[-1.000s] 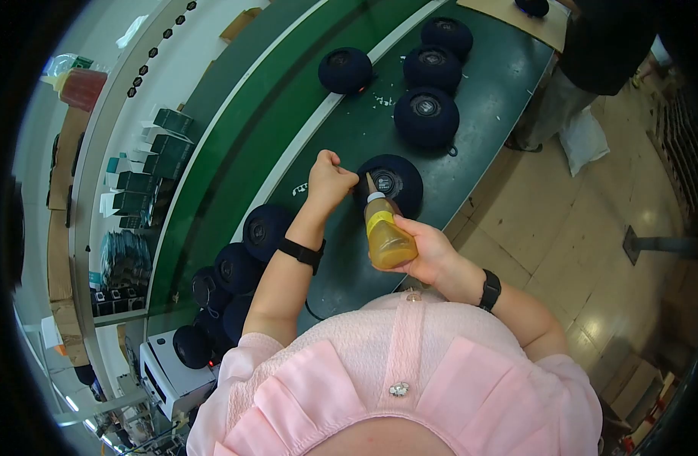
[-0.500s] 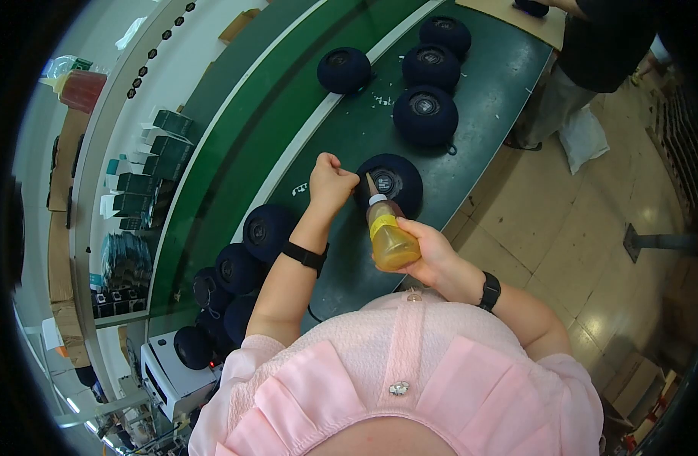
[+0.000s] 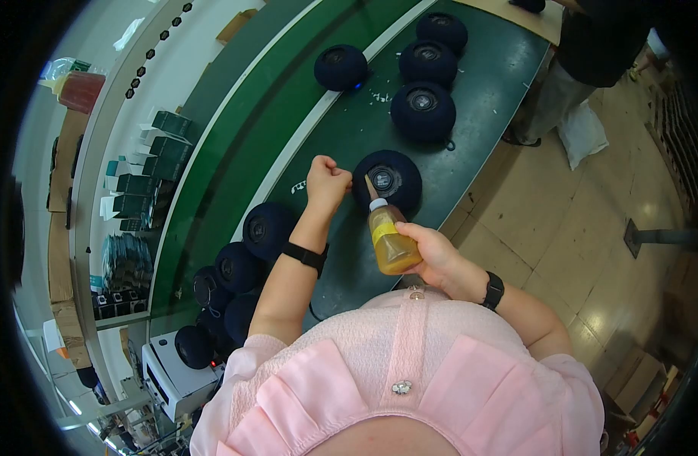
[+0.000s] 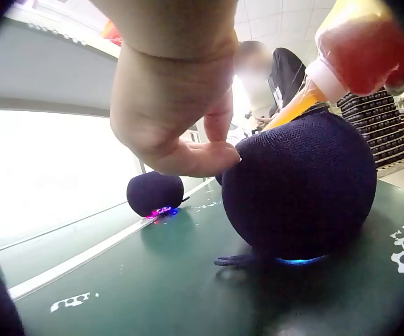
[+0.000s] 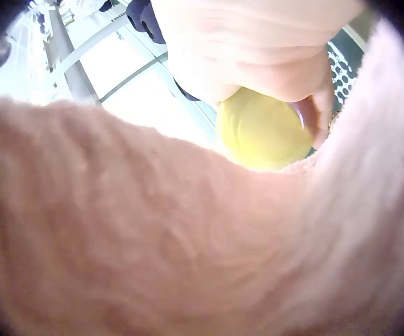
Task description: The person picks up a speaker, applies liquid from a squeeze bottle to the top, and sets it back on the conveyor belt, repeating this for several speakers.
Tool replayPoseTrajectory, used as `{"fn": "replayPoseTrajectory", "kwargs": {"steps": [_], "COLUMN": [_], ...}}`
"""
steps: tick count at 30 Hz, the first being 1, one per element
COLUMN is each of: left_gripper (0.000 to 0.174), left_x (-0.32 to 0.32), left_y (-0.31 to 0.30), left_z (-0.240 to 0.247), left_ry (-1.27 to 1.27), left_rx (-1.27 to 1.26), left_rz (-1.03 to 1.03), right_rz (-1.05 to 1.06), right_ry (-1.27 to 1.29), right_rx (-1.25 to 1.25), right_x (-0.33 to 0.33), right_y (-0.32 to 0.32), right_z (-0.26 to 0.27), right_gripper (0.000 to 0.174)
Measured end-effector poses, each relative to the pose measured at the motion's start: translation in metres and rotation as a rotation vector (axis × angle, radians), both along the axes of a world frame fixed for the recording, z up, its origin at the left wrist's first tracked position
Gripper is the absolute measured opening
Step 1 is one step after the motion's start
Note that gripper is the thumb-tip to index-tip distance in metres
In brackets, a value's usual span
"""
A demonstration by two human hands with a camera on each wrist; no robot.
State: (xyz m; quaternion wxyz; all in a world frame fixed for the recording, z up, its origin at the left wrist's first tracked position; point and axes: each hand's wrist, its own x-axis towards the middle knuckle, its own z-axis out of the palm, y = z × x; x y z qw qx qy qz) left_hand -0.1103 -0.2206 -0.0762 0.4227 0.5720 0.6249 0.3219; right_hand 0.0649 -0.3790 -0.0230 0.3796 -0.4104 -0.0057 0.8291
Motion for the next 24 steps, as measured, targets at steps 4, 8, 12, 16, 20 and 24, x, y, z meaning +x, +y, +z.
{"fn": "replayPoseTrajectory", "kwargs": {"steps": [4,8,12,16,20,24], "left_gripper": [0.030,0.033,0.043,0.063,0.079,0.086], "left_x": [-0.015,-0.031,-0.023,-0.005,0.019,0.032], "left_y": [-0.023,-0.054,-0.075,-0.089,-0.097,-0.085], "left_z": [0.011,0.006,0.006,0.004,-0.003,-0.013], "left_ry": [-0.249,-0.298,-0.355,-0.477,-0.657,-0.810], "left_rx": [-0.172,-0.328,-0.416,-0.486,-0.554,-0.492], "left_rz": [0.056,-0.009,-0.034,0.044,0.181,0.299], "right_rz": [0.062,0.129,0.118,-0.045,-0.137,-0.195], "right_ry": [-0.098,-0.331,-0.379,-0.288,-0.350,-0.362], "right_rx": [0.048,0.135,0.285,0.475,0.731,0.753], "right_x": [0.008,0.013,0.015,0.017,0.030,0.045], "right_y": [-0.003,-0.005,-0.007,-0.002,0.007,0.016], "right_z": [-0.003,-0.002,-0.014,-0.009,-0.008,-0.008], "right_gripper": [0.041,0.044,0.048,0.058,0.067,0.070]}}
